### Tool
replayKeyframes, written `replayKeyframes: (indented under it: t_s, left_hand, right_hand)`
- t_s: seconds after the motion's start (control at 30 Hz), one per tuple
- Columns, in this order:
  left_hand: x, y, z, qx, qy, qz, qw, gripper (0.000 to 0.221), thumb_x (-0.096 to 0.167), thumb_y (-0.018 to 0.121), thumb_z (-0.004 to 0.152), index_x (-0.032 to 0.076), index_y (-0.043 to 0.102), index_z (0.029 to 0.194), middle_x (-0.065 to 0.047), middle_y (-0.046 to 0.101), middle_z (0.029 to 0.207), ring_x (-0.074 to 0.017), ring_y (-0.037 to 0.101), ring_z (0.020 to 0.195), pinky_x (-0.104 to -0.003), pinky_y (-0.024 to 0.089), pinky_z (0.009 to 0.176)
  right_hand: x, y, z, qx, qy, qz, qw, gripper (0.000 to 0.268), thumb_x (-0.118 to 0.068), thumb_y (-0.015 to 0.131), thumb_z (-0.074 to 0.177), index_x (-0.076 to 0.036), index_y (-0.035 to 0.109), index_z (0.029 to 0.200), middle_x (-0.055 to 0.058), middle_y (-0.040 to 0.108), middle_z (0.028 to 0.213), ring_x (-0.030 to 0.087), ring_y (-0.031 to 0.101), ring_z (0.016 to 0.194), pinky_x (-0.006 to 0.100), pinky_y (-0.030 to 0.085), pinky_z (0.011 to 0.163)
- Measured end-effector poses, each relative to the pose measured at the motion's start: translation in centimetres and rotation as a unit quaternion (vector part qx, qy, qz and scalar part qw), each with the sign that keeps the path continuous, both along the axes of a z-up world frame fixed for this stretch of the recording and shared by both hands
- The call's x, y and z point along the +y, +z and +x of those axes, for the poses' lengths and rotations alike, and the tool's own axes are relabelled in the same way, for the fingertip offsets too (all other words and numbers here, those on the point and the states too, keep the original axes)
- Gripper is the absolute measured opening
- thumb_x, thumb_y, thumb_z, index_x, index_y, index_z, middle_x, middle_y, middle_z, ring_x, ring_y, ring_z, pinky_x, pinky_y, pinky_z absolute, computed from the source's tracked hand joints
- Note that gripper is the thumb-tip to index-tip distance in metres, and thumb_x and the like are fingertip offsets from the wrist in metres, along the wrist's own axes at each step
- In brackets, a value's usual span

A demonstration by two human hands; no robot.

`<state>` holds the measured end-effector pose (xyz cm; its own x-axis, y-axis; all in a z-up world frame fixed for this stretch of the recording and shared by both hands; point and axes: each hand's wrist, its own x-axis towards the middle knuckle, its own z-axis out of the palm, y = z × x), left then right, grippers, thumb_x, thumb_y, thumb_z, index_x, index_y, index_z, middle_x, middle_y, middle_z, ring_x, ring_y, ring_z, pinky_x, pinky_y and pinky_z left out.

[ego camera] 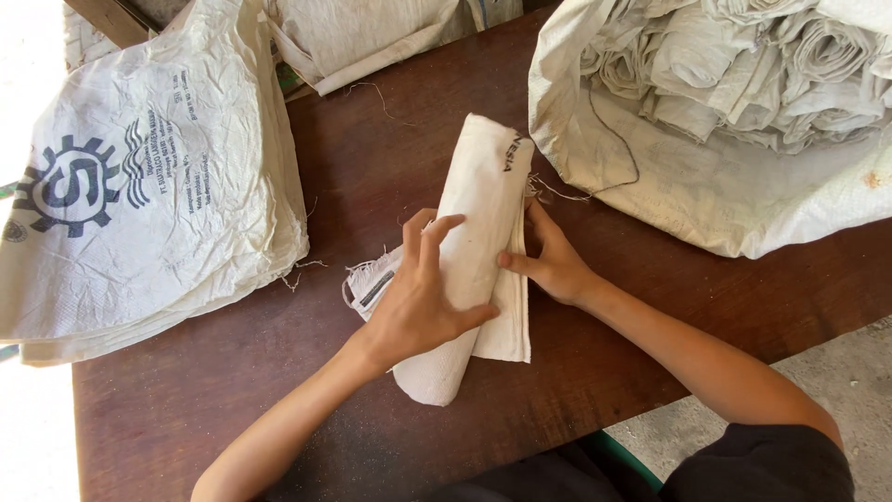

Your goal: Unfolding, smoothing, and folding large white industrial bags on a wooden table.

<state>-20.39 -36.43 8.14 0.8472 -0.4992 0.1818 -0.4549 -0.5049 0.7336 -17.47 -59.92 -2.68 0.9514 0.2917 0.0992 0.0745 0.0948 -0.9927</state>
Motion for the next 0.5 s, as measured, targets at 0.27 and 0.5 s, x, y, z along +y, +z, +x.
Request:
replayKeyframes:
  t_s: [0.27,0.5]
  left_hand:
    - [2.9,-0.9,3.2,0.227,0.013,-0.311,0.923,0.116,0.01,0.082,0.06,0.012,0.013,0.153,-0.028,0.045,0.141,-0.0431,0.056,0.13,-0.057,0.054,0.105]
    - [2.9,-5.8,3.4,0.423,0.07,-0.381,0.819,0.126,0.017,0.068,0.043,0.02,0.02,0.16,-0.019,0.044,0.149,-0.0409,0.039,0.14,-0.057,0.033,0.117]
  right_hand:
    - [-0.2,3.7,0.6,0.103,-0.048,0.063,0.991,0.095,-0.014,0.08,0.075,0.007,0.031,0.153,0.031,0.052,0.137,0.041,0.055,0.127,0.048,0.05,0.107]
    - [-0.8,2.3,1.1,0.19,-0.037,0.072,0.978,0.097,-0.014,0.078,0.075,-0.004,0.022,0.154,0.021,0.049,0.144,0.033,0.052,0.132,0.044,0.049,0.106]
